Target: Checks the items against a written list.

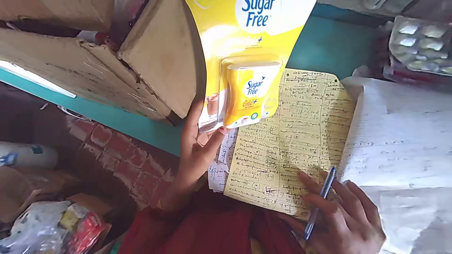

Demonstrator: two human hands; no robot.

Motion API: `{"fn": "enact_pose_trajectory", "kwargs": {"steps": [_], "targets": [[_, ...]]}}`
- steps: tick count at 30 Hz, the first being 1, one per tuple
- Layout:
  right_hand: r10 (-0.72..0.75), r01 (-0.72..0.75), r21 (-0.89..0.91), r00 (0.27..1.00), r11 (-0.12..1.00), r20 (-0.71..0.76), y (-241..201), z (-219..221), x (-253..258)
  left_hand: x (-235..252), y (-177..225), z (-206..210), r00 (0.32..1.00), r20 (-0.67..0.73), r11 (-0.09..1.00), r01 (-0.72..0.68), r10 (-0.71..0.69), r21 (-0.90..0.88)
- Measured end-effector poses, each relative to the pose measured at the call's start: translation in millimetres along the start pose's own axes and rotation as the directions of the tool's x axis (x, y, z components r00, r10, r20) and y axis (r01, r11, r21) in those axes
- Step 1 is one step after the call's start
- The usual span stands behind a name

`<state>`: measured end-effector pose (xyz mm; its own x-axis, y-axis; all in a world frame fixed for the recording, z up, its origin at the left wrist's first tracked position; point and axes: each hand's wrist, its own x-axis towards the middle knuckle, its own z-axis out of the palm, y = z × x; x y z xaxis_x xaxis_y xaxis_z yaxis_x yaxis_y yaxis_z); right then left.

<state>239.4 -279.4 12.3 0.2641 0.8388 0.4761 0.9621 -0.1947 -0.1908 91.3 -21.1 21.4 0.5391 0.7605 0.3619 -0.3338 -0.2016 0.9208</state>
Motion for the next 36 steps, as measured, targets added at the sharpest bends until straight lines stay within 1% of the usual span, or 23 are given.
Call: {"fn": "enact_pose_trajectory", "kwargs": {"steps": [5, 9, 19, 25, 33, 36], "targets": [[-0.014, 0.014, -0.013, 1.0, 1.0, 0.008, 0.7, -1.0, 0.8, -2.0, 1.5, 3.0, 0.997, -0.057, 0.998, 0.04, -0.042, -0.047], [-0.005, 0.005, -0.003, 1.0, 1.0, 0.024, 0.7, -1.8, 0.2, -2.7, 1.9, 3.1, 0.994, -0.069, 0.993, 0.079, -0.086, -0.091], [0.0, 0.0, 0.006, 0.999, 1.0, 0.035, 0.4, -2.5, 0.2, -3.2, 2.2, 0.7, 0.987, -0.085, 0.984, 0.122, -0.134, -0.128], [0.003, -0.003, 0.005, 0.998, 1.0, 0.057, 0.6, -3.4, 0.3, -3.3, 2.8, 1.6, 0.981, -0.114, 0.982, 0.143, -0.157, -0.121], [0.003, -0.004, 0.002, 0.999, 1.0, 0.048, 0.4, -3.2, -0.9, -3.7, 1.7, 1.6, 0.983, -0.115, 0.985, 0.127, -0.14, -0.113], [0.003, -0.003, -0.006, 1.0, 1.0, -0.004, 0.8, 0.8, -1.4, -4.0, 1.1, 4.0, 0.985, -0.14, 0.991, 0.088, -0.102, -0.103]]}}
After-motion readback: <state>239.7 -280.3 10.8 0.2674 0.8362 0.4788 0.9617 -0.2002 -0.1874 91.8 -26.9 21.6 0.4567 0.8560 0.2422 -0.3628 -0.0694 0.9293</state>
